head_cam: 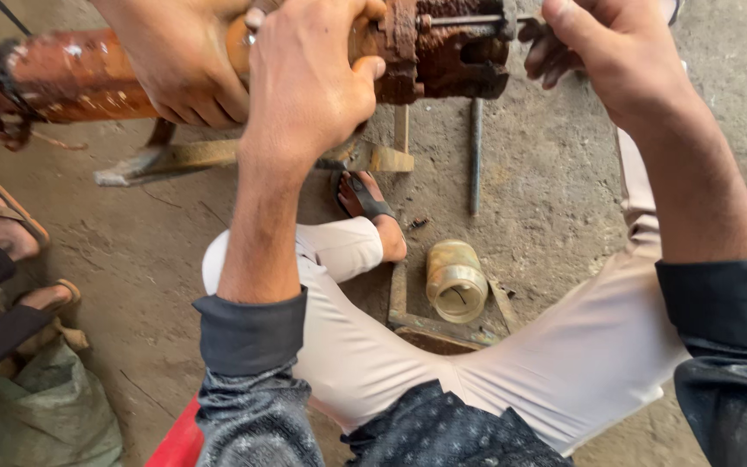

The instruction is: The person uses a metal rod and a hammer to work on a rusty metal pipe held in a wooden stand. They repeatedly insert the rod into the pipe and strike it with the hammer while another person holds the pipe steady.

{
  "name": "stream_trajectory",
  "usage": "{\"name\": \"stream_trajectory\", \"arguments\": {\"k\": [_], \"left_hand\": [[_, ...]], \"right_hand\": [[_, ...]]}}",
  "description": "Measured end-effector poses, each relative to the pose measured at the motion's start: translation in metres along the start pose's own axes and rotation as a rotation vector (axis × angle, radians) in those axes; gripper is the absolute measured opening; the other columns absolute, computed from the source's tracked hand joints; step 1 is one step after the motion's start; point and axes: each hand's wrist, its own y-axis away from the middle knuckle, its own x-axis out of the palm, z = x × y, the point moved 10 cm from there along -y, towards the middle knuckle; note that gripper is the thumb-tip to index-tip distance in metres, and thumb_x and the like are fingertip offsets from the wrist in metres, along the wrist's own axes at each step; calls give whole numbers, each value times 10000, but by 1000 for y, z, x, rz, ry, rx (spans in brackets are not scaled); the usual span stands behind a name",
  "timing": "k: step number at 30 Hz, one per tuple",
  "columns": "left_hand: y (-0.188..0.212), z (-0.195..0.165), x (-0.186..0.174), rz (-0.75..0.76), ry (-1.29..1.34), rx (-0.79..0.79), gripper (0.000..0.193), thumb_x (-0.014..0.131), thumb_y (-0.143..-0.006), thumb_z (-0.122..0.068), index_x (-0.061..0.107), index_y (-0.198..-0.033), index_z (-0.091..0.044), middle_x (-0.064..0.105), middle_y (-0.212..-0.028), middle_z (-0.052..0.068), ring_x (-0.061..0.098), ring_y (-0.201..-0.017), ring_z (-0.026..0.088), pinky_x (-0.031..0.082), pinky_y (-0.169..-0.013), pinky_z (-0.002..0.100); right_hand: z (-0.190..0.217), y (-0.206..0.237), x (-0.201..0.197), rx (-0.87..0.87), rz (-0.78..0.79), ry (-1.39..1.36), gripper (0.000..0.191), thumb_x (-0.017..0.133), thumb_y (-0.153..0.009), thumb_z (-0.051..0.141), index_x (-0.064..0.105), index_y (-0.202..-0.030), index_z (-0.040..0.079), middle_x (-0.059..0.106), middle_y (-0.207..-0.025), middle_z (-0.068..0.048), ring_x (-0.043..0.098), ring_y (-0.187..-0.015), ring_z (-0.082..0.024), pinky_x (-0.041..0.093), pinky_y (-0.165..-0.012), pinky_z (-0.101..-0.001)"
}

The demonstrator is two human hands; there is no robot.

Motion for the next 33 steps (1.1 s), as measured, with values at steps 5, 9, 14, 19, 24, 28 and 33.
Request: {"name": "stream_trajectory", "arguments": {"k": [5, 9, 14, 19, 24, 28, 33], "left_hand": [[0, -7, -5, -17, 15, 45, 347, 866, -826, -94, 699, -1125, -39, 726, -1012, 184, 701, -958, 404, 524, -815, 494], [-3, -13, -8, -11, 24, 53, 334, 860, -822, -78, 693, -1110, -43, 721, -1017, 161, 698, -981, 390, 522, -832, 481], [-5, -14, -10, 10, 36, 10, 347, 856, -793, -79, 693, -1097, -51, 701, -1021, 134, 686, -963, 386, 504, -786, 488], [-6, -16, -11, 4, 30, 4, 341, 856, -785, -80, 687, -1080, -59, 693, -1021, 122, 682, -964, 381, 510, -790, 485], [-8, -16, -8, 44, 29, -22, 347, 853, -774, -80, 683, -1076, -54, 696, -1018, 119, 684, -956, 376, 508, -783, 487], [-11, -18, -9, 50, 24, -25, 347, 853, -773, -81, 683, -1074, -51, 694, -1013, 120, 692, -956, 363, 515, -798, 480], [-8, -15, -7, 49, 17, -14, 348, 865, -785, -83, 687, -1082, -46, 695, -1022, 127, 681, -973, 381, 512, -796, 482]], "right_hand": [[38, 5, 20, -348, -65, 445, 176, 642, -1073, 87, 641, -1223, -6, 702, -1131, -141, 696, -1014, -203, 590, -796, -337], [38, 5, 19, -407, -173, 688, 186, 664, -1105, 70, 666, -1233, -65, 735, -1180, -178, 715, -1004, -237, 601, -815, -341], [-26, -9, -5, 149, -23, -47, 308, 579, -1138, 266, 719, -1097, -6, 755, -937, -116, 732, -801, -173, 604, -719, -305], [-27, -17, 2, 211, -30, -122, 316, 597, -1130, 277, 689, -1064, -17, 735, -881, -125, 721, -739, -182, 598, -662, -314], [50, -3, 2, -339, -81, 129, 104, 698, -1152, 22, 623, -1164, -50, 675, -1057, -122, 693, -964, -160, 617, -902, -314], [51, -3, 0, -123, -146, -46, 250, 668, -969, 12, 573, -1192, 72, 660, -1039, -20, 693, -967, -92, 636, -868, -275], [79, 2, 12, -273, -200, 257, 168, 688, -963, -65, 615, -1114, -57, 651, -1085, -104, 659, -1024, -162, 575, -870, -301]]}}
